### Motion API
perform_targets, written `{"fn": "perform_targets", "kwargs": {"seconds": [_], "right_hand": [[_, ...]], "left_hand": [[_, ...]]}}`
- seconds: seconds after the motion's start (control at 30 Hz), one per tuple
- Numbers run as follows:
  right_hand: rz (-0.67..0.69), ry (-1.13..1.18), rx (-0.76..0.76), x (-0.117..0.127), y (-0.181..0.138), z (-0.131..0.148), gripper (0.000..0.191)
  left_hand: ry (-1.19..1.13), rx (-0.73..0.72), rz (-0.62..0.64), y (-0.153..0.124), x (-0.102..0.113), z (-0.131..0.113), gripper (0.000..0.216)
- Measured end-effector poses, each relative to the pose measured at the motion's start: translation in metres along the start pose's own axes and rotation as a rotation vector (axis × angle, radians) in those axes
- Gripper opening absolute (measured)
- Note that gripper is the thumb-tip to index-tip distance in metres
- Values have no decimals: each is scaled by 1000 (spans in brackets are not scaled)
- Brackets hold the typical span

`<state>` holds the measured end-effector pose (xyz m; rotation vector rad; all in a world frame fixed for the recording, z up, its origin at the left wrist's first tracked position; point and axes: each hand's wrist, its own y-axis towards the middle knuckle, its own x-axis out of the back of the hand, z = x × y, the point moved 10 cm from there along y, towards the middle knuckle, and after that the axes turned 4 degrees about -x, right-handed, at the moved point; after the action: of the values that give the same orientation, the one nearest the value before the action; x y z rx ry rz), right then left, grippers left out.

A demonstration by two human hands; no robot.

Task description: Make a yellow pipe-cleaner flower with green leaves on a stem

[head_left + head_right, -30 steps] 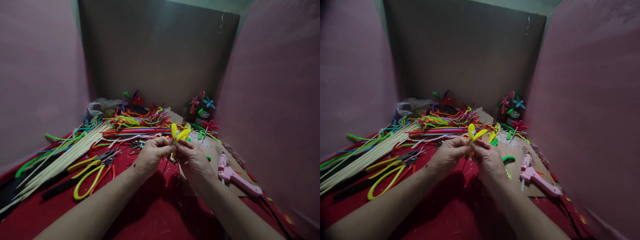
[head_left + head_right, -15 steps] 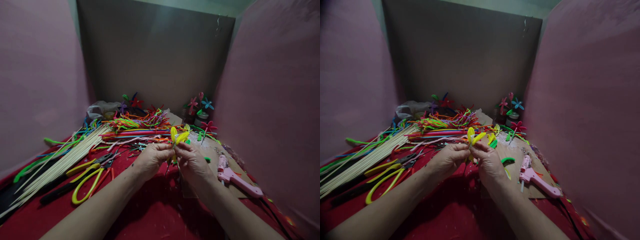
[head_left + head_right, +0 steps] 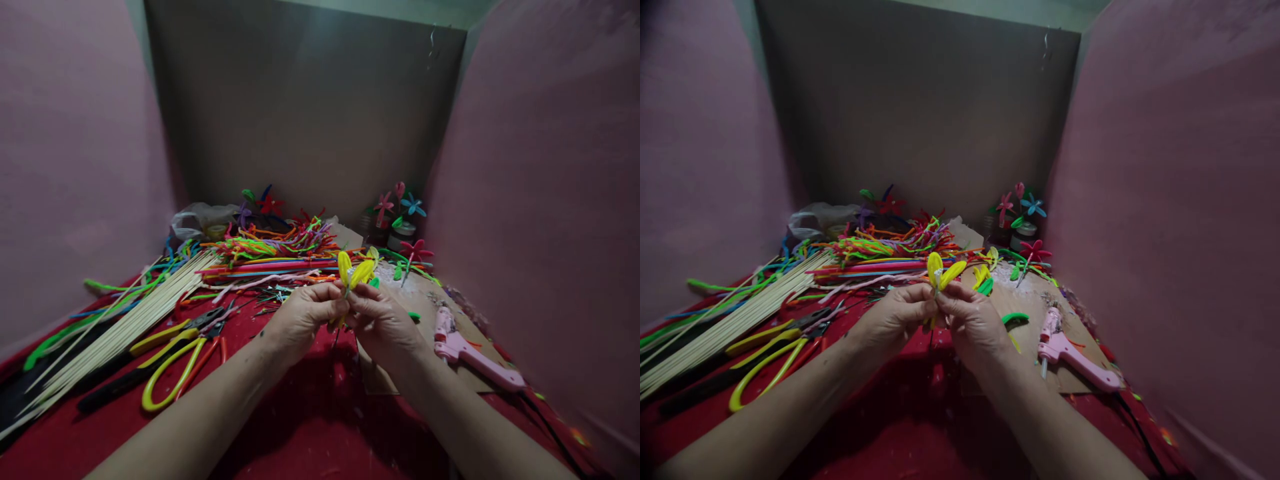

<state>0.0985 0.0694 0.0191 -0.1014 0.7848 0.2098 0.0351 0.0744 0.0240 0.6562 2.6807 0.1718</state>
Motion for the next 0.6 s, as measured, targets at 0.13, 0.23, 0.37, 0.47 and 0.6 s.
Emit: {"fn": "perform_targets", "kwargs": {"seconds": [0.13,0.23,0.37,0.47,0.6], "right_hand": [[0,-1,38,-3,0,2,21],[21,-41,39,-7,-1,3,17],[-26,-90,88,2,-4,21,16],[-128,-101,189,22,-7,50,14],[-280,-287,340,49,-7,93,12]], "left_hand": [[42,-77,32,0,-2,-7,20],[52,-101,39,-2,-4,-11,19],[-38,-94,-6,-3,-2,-16,17],[-81,-64,-81,-2,5,-16,18],[-99,-22,-120,-1,10,-12,17]]}}
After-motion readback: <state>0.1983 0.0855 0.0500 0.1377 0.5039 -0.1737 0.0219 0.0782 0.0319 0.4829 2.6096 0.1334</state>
